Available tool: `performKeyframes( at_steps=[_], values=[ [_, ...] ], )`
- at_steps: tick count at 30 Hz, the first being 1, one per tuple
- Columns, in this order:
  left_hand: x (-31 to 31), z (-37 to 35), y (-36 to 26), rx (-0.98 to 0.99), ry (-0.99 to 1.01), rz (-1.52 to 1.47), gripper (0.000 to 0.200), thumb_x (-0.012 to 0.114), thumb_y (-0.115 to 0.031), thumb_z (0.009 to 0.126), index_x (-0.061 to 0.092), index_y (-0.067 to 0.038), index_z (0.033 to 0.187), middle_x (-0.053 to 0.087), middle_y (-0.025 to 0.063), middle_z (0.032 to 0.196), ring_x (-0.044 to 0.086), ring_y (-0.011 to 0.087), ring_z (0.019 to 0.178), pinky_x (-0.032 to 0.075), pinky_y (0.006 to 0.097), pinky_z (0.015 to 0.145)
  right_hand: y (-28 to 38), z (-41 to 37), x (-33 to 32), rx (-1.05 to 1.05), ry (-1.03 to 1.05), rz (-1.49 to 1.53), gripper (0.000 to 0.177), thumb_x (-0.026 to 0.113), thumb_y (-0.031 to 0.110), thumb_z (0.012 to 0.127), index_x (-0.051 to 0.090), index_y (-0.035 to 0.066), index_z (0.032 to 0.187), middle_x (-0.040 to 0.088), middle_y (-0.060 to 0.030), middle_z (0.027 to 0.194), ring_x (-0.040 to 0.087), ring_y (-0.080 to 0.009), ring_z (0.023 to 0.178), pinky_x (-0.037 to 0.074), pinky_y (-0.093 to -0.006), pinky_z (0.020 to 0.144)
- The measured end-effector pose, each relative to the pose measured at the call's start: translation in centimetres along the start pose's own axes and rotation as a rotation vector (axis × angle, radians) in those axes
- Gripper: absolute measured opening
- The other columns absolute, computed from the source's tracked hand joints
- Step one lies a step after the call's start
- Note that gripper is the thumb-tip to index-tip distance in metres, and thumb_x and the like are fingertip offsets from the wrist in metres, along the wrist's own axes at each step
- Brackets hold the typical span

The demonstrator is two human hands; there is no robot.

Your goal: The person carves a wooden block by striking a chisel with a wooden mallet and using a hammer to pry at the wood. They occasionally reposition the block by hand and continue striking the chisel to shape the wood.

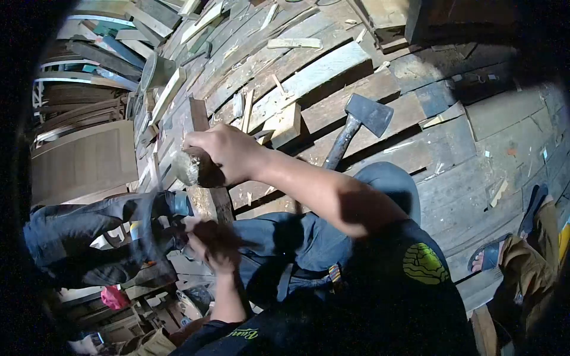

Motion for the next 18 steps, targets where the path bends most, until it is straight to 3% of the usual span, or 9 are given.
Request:
performKeyframes(
  at_steps=[1,6,10,11,12,13,14,15,18],
  values=[
    [-0.1,0.5,2.7,0.047,0.385,0.599,0.056,0.051,-0.057,0.083,0.046,-0.002,0.072,0.039,0.0005,0.056,0.036,0.0092,0.045,0.028,0.0210,0.039,-0.2,0.0,0.2,0.053,0.043,-0.021,0.032,0.071,0.022,0.064,0.053,0.002,0.083,0.058,-0.0125,0.066,0.062,-0.0275,0.062,0.045,-0.0315,0.054],
    [-0.6,0.7,0.4,-0.080,0.320,0.130,0.037,0.058,-0.047,0.083,0.046,-0.012,0.089,0.038,-0.0010,0.061,0.034,0.0095,0.042,0.029,0.0238,0.038,0.4,-0.3,0.1,0.041,0.036,-0.030,0.031,0.071,0.021,0.064,0.054,0.002,0.082,0.057,-0.0123,0.066,0.061,-0.0290,0.062,0.045,-0.0321,0.054],
    [2.6,-0.7,-5.2,0.152,0.653,-0.031,0.037,0.060,-0.050,0.079,0.047,-0.016,0.086,0.040,-0.0016,0.061,0.039,0.0085,0.052,0.034,0.0247,0.045,-0.1,-0.4,0.1,0.070,0.058,-0.027,0.033,0.070,0.026,0.065,0.054,0.003,0.083,0.056,-0.0118,0.066,0.061,-0.0280,0.060,0.045,-0.0318,0.054],
    [2.2,-0.8,-4.8,0.206,0.595,-0.165,0.036,0.060,-0.049,0.079,0.046,-0.016,0.082,0.042,-0.0010,0.062,0.041,0.0097,0.056,0.038,0.0274,0.052,-0.2,-0.4,0.3,0.079,0.079,-0.026,0.033,0.070,0.026,0.065,0.054,0.003,0.083,0.056,-0.0117,0.066,0.060,-0.0278,0.060,0.045,-0.0318,0.054],
    [0.0,-1.2,-2.7,0.235,0.167,-0.151,0.034,0.058,-0.049,0.081,0.047,-0.017,0.081,0.044,0.0002,0.062,0.041,0.0119,0.054,0.039,0.0294,0.058,-0.2,-0.4,0.3,0.080,0.081,-0.023,0.033,0.070,0.026,0.065,0.054,0.003,0.083,0.056,-0.0117,0.066,0.060,-0.0278,0.060,0.045,-0.0318,0.054],
    [-0.4,-0.8,0.7,0.012,0.473,0.000,0.035,0.055,-0.049,0.083,0.049,-0.014,0.084,0.045,0.0010,0.065,0.042,0.0125,0.057,0.039,0.0288,0.059,-0.1,-0.4,0.3,0.066,0.066,-0.027,0.034,0.070,0.026,0.065,0.054,0.003,0.083,0.056,-0.0116,0.066,0.060,-0.0275,0.060,0.045,-0.0319,0.054],
    [-6.9,-0.5,6.2,-0.497,0.094,-0.049,0.039,0.049,-0.051,0.086,0.049,-0.012,0.082,0.045,0.0013,0.069,0.042,0.0125,0.056,0.038,0.0261,0.056,0.1,-0.3,0.2,0.048,0.051,-0.035,0.034,0.070,0.027,0.065,0.054,0.003,0.083,0.056,-0.0115,0.065,0.060,-0.0273,0.060,0.045,-0.0319,0.054],
    [-1.0,-1.0,3.5,-0.090,0.463,0.465,0.043,0.048,-0.055,0.086,0.046,-0.011,0.083,0.041,-0.0002,0.070,0.040,0.0115,0.056,0.034,0.0230,0.053,-0.2,-0.5,0.6,0.049,0.077,-0.041,0.034,0.070,0.028,0.066,0.054,0.003,0.083,0.056,-0.0116,0.066,0.060,-0.0276,0.060,0.045,-0.0324,0.054],
    [-1.2,-1.1,2.9,-0.228,0.309,0.232,0.046,0.061,-0.050,0.081,0.043,-0.008,0.085,0.036,-0.0005,0.068,0.038,0.0088,0.062,0.030,0.0211,0.054,0.1,-0.5,0.5,0.064,0.080,-0.079,0.034,0.070,0.028,0.066,0.054,0.004,0.083,0.055,-0.0114,0.065,0.058,-0.0285,0.058,0.044,-0.0329,0.053]
  ],
)
Point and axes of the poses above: each hand's wrist, its own z-axis towards the middle knuckle, its own x-axis out of the palm, y = z × x, the point moved 7 cm from there along z, towards the middle knuckle
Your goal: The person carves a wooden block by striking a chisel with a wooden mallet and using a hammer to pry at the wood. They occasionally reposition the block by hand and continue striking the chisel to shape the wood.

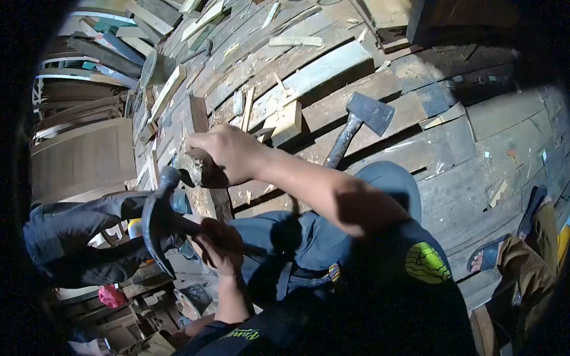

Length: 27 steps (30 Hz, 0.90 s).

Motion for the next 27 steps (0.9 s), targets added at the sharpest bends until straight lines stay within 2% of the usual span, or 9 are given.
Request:
performKeyframes(
  at_steps=[5,8,9,13,16,18,20,24,27],
  values=[
    [-0.8,-0.5,-0.8,0.006,0.010,-0.149,0.051,0.062,-0.054,0.077,0.043,-0.009,0.091,0.036,-0.0014,0.072,0.037,0.0094,0.060,0.030,0.0229,0.052,0.0,-0.6,0.6,-0.006,0.039,-0.032,0.034,0.072,0.028,0.065,0.053,0.005,0.081,0.054,-0.0092,0.061,0.058,-0.0251,0.055,0.043,-0.0319,0.048],
    [-1.5,-0.7,0.0,0.073,0.039,-0.041,0.048,0.052,-0.057,0.082,0.044,-0.010,0.079,0.039,-0.0006,0.065,0.032,0.0098,0.046,0.024,0.0269,0.040,0.6,-1.9,2.5,-0.071,0.175,-0.094,0.026,0.067,0.010,0.060,0.052,0.006,0.080,0.055,-0.0083,0.062,0.060,-0.0253,0.057,0.045,-0.0337,0.049],
    [-1.3,-0.8,0.1,0.080,0.050,-0.004,0.048,0.049,-0.057,0.084,0.045,-0.009,0.084,0.039,-0.0010,0.067,0.033,0.0101,0.047,0.026,0.0266,0.040,1.1,-2.3,3.1,-0.123,0.191,-0.117,0.029,0.063,0.002,0.055,0.053,0.007,0.082,0.057,-0.0084,0.064,0.061,-0.0264,0.060,0.046,-0.0331,0.050],
    [-1.9,-1.7,0.1,0.132,-0.072,-0.012,0.045,0.047,-0.054,0.087,0.044,-0.010,0.097,0.041,-0.0006,0.072,0.035,0.0111,0.048,0.031,0.0249,0.042,0.8,-1.8,2.2,-0.042,0.212,-0.065,0.033,0.064,0.001,0.053,0.053,0.006,0.084,0.058,-0.0107,0.068,0.061,-0.0281,0.064,0.048,-0.0330,0.054],
    [-1.9,-1.7,-0.7,0.095,-0.186,-0.078,0.044,0.046,-0.054,0.087,0.043,-0.011,0.092,0.040,-0.0006,0.068,0.034,0.0109,0.049,0.030,0.0245,0.042,-0.3,0.3,-2.1,0.011,0.023,0.080,0.028,0.071,0.009,0.064,0.056,0.004,0.087,0.062,-0.0079,0.075,0.064,-0.0199,0.070,0.049,-0.0303,0.057],
    [-2.5,-1.6,-0.6,0.068,-0.166,-0.076,0.045,0.044,-0.056,0.087,0.042,-0.012,0.089,0.037,-0.0015,0.064,0.034,0.0106,0.049,0.030,0.0244,0.042,-0.7,-0.5,-6.0,-0.170,-0.377,0.130,0.029,0.072,0.020,0.070,0.056,0.006,0.089,0.061,-0.0036,0.077,0.061,-0.0144,0.072,0.047,-0.0275,0.058],
    [-2.4,-1.3,-0.4,0.036,-0.158,-0.101,0.046,0.043,-0.057,0.087,0.042,-0.012,0.086,0.035,-0.0019,0.060,0.033,0.0106,0.048,0.029,0.0239,0.042,-4.5,-0.6,-7.6,0.466,-0.240,0.335,0.026,0.067,0.019,0.074,0.053,0.008,0.092,0.057,-0.0013,0.077,0.057,-0.0105,0.070,0.044,-0.0232,0.059],
    [-1.5,-1.4,-0.5,0.044,-0.149,-0.099,0.045,0.044,-0.057,0.086,0.043,-0.012,0.093,0.039,-0.0017,0.067,0.033,0.0102,0.048,0.030,0.0232,0.043,-6.8,-0.7,-8.7,0.410,-0.300,0.585,0.013,0.060,0.013,0.080,0.051,0.007,0.086,0.051,0.0001,0.071,0.051,-0.0079,0.062,0.040,-0.0197,0.054],
    [-1.2,-1.7,-0.3,0.049,-0.096,-0.103,0.044,0.047,-0.055,0.086,0.043,-0.014,0.101,0.042,-0.0019,0.074,0.034,0.0096,0.048,0.031,0.0226,0.042,-5.8,-0.4,-8.8,0.337,-0.342,0.487,0.016,0.063,0.010,0.078,0.052,0.005,0.089,0.053,-0.0006,0.069,0.051,-0.0078,0.058,0.040,-0.0216,0.049]
  ],
)
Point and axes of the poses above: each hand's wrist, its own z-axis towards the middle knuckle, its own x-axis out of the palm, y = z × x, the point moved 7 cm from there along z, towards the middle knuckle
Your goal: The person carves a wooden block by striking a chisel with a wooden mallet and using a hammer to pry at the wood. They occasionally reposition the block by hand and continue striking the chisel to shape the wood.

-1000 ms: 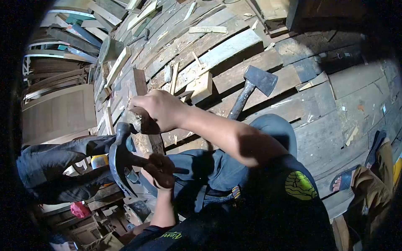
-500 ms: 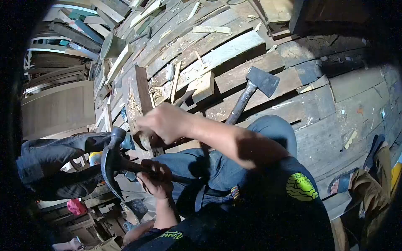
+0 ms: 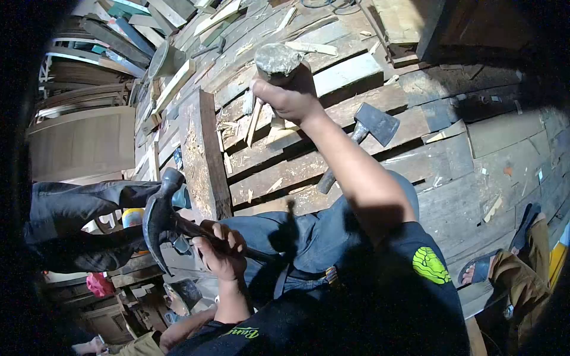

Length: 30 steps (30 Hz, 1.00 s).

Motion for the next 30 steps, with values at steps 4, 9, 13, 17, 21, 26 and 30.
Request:
performKeyframes(
  at_steps=[4,9,13,17,21,26,30],
  values=[
    [-0.3,-0.3,0.2,-0.025,0.017,0.049,0.042,0.048,-0.054,0.086,0.043,-0.014,0.100,0.041,-0.0020,0.075,0.037,0.0094,0.051,0.031,0.0225,0.042,0.6,-0.6,1.1,-0.041,0.018,-0.265,0.024,0.067,0.019,0.076,0.055,0.006,0.091,0.058,-0.0018,0.075,0.055,-0.0099,0.063,0.045,-0.0226,0.055],
    [0.2,0.0,-0.8,0.076,0.039,0.076,0.040,0.049,-0.052,0.086,0.043,-0.014,0.098,0.041,-0.0007,0.074,0.038,0.0098,0.054,0.032,0.0233,0.045,-0.8,-6.3,10.1,-0.338,0.551,-0.676,0.033,0.063,0.002,0.056,0.056,0.003,0.089,0.059,-0.0139,0.077,0.061,-0.0295,0.070,0.049,-0.0327,0.062],
    [-0.5,-0.4,-2.0,0.110,0.114,-0.080,0.042,0.057,-0.050,0.083,0.047,-0.010,0.085,0.039,-0.0006,0.062,0.033,0.0092,0.046,0.029,0.0247,0.044,-1.2,-7.2,11.4,-0.358,0.580,-0.595,0.024,0.061,0.002,0.062,0.053,0.003,0.084,0.058,-0.0125,0.069,0.061,-0.0301,0.065,0.047,-0.0346,0.056],
    [0.0,-0.7,-2.5,0.190,0.203,0.006,0.053,0.061,-0.059,0.074,0.045,-0.008,0.074,0.031,-0.0022,0.053,0.033,0.0108,0.045,0.026,0.0263,0.044,0.2,-6.4,10.3,-0.389,0.437,-0.521,0.013,0.057,0.003,0.069,0.053,0.004,0.081,0.057,-0.0111,0.061,0.061,-0.0292,0.061,0.046,-0.0354,0.053],
    [0.1,-0.9,-1.8,0.149,0.092,0.246,0.057,0.057,-0.062,0.075,0.045,-0.007,0.086,0.037,-0.0003,0.066,0.034,0.0118,0.049,0.028,0.0268,0.045,0.9,-6.4,10.3,-0.412,0.384,-0.481,0.012,0.058,0.006,0.071,0.053,0.003,0.082,0.056,-0.0126,0.061,0.060,-0.0285,0.060,0.046,-0.0358,0.053],
    [0.3,-0.5,-0.4,0.058,0.086,0.074,0.049,0.057,-0.054,0.080,0.047,-0.007,0.089,0.039,0.0001,0.069,0.033,0.0109,0.050,0.028,0.0254,0.045,1.1,-6.3,10.5,-0.458,0.381,-0.455,0.009,0.057,0.009,0.077,0.054,0.003,0.082,0.055,-0.0135,0.061,0.059,-0.0311,0.058,0.045,-0.0370,0.051],
    [0.5,-0.1,-0.4,0.123,0.109,0.020,0.047,0.055,-0.052,0.083,0.047,-0.006,0.091,0.038,-0.0001,0.068,0.032,0.0096,0.049,0.027,0.0248,0.044,-0.4,-6.5,9.9,-0.411,0.500,-0.497,0.019,0.058,0.010,0.069,0.057,0.003,0.086,0.062,-0.0124,0.074,0.062,-0.0298,0.066,0.049,-0.0337,0.056]
  ],
)
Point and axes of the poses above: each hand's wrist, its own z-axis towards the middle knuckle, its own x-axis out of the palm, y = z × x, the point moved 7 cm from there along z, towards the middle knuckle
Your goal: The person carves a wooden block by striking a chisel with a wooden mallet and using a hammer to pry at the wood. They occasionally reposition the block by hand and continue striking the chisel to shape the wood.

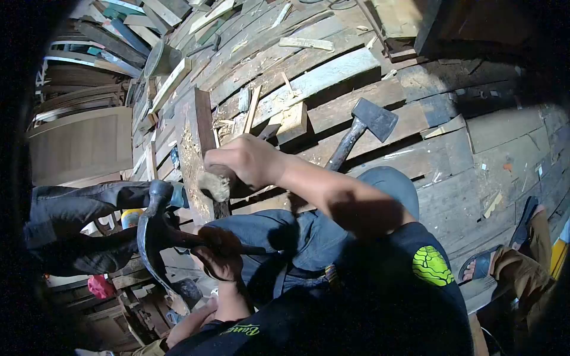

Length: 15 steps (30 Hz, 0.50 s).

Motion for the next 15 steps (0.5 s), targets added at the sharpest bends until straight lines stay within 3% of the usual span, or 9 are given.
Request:
performKeyframes(
  at_steps=[3,7,11,13,15],
  values=[
    [-0.2,-0.1,0.3,-0.026,0.025,-0.042,0.045,0.055,-0.050,0.084,0.046,-0.006,0.092,0.038,-0.0002,0.068,0.032,0.0092,0.049,0.027,0.0248,0.044,-0.9,-0.5,0.9,0.008,0.073,-0.073,0.020,0.059,0.008,0.066,0.057,0.003,0.086,0.061,-0.0125,0.074,0.062,-0.0301,0.066,0.049,-0.0341,0.056],
    [0.4,0.1,-0.4,0.009,0.039,0.011,0.045,0.054,-0.050,0.084,0.046,-0.007,0.094,0.037,-0.0005,0.067,0.032,0.0091,0.050,0.028,0.0248,0.044,-0.8,-0.2,0.2,-0.013,0.006,-0.074,0.022,0.060,0.007,0.063,0.056,0.003,0.084,0.060,-0.0125,0.071,0.061,-0.0303,0.064,0.048,-0.0345,0.054],
    [-0.1,-0.1,-0.2,-0.014,0.026,0.032,0.045,0.054,-0.050,0.084,0.046,-0.008,0.100,0.040,0.0004,0.072,0.037,0.0109,0.054,0.030,0.0246,0.045,0.2,0.1,0.3,-0.018,0.009,-0.054,0.016,0.060,0.008,0.068,0.057,0.002,0.083,0.061,-0.0114,0.072,0.062,-0.0278,0.063,0.048,-0.0328,0.054],
    [-0.3,-0.2,-0.1,-0.005,0.003,0.046,0.046,0.054,-0.051,0.084,0.046,-0.009,0.102,0.040,0.0007,0.074,0.038,0.0118,0.056,0.031,0.0246,0.045,0.7,0.3,0.1,-0.031,-0.044,0.002,0.013,0.055,0.005,0.070,0.054,0.002,0.082,0.057,-0.0144,0.065,0.061,-0.0315,0.063,0.047,-0.0370,0.055],
    [-0.9,-0.4,0.1,-0.018,-0.016,0.066,0.048,0.054,-0.052,0.083,0.046,-0.010,0.105,0.041,0.0013,0.077,0.040,0.0129,0.059,0.032,0.0248,0.047,0.8,0.3,-0.4,-0.057,-0.111,0.076,0.012,0.059,0.009,0.072,0.056,0.002,0.082,0.061,-0.0120,0.072,0.061,-0.0272,0.063,0.047,-0.0322,0.054]
  ],
)
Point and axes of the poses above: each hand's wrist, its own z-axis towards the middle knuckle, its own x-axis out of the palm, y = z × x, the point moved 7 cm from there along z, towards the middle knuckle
